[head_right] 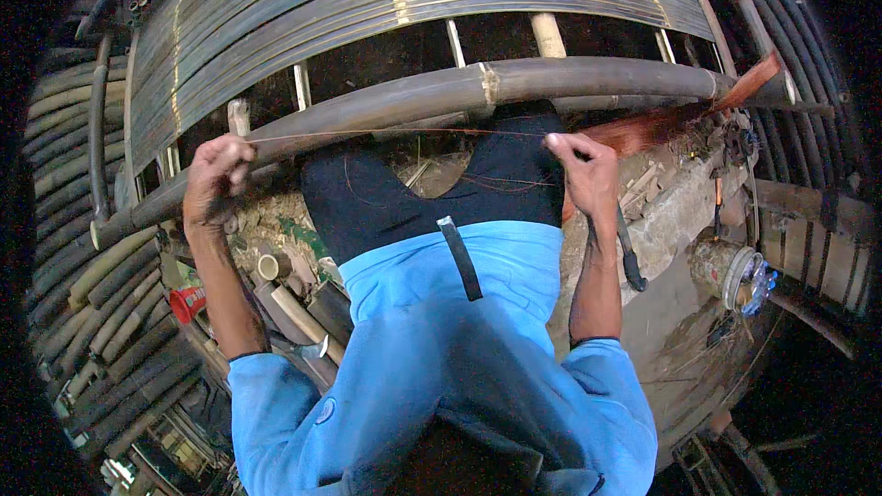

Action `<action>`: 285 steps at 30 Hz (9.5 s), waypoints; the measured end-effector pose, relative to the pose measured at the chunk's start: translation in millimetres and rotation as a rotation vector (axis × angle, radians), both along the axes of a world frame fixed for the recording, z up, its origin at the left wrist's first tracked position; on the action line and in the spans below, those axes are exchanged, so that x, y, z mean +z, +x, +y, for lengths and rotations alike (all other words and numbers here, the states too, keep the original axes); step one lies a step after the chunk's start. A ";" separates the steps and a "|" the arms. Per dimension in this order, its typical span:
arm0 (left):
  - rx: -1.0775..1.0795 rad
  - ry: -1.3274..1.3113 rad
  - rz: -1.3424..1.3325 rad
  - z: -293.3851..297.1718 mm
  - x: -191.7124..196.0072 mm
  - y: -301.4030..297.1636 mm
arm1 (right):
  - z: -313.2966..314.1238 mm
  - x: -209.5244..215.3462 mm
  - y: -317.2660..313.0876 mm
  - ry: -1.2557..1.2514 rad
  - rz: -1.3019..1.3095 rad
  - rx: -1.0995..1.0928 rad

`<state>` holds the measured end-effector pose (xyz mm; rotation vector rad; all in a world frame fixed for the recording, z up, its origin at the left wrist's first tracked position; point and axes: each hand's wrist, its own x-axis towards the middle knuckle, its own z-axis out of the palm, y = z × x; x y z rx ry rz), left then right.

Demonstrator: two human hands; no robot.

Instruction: The person ties thin bamboo strips onto a large cylindrical frame by hand using a long piece of red cord. They wrap the cord around the strips and the bamboo structure, pulling it tight to secure the material in place.

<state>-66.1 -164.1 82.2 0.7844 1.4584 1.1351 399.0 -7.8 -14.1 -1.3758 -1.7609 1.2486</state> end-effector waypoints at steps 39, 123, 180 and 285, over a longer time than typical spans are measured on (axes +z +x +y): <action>0.285 0.174 -0.317 16.4 -58.3 109.7 | -14.6 40.2 -86.3 0.095 0.351 -0.137; 0.316 0.046 0.885 -136.2 79.9 -8.8 | -19.4 91.3 -211.1 0.615 0.385 0.696; 0.417 0.319 0.013 17.6 -37.2 147.5 | -49.0 60.4 -183.6 0.100 0.276 0.331; 0.675 0.200 -0.123 -5.2 -69.5 76.7 | -36.6 18.5 -271.4 0.221 0.317 0.638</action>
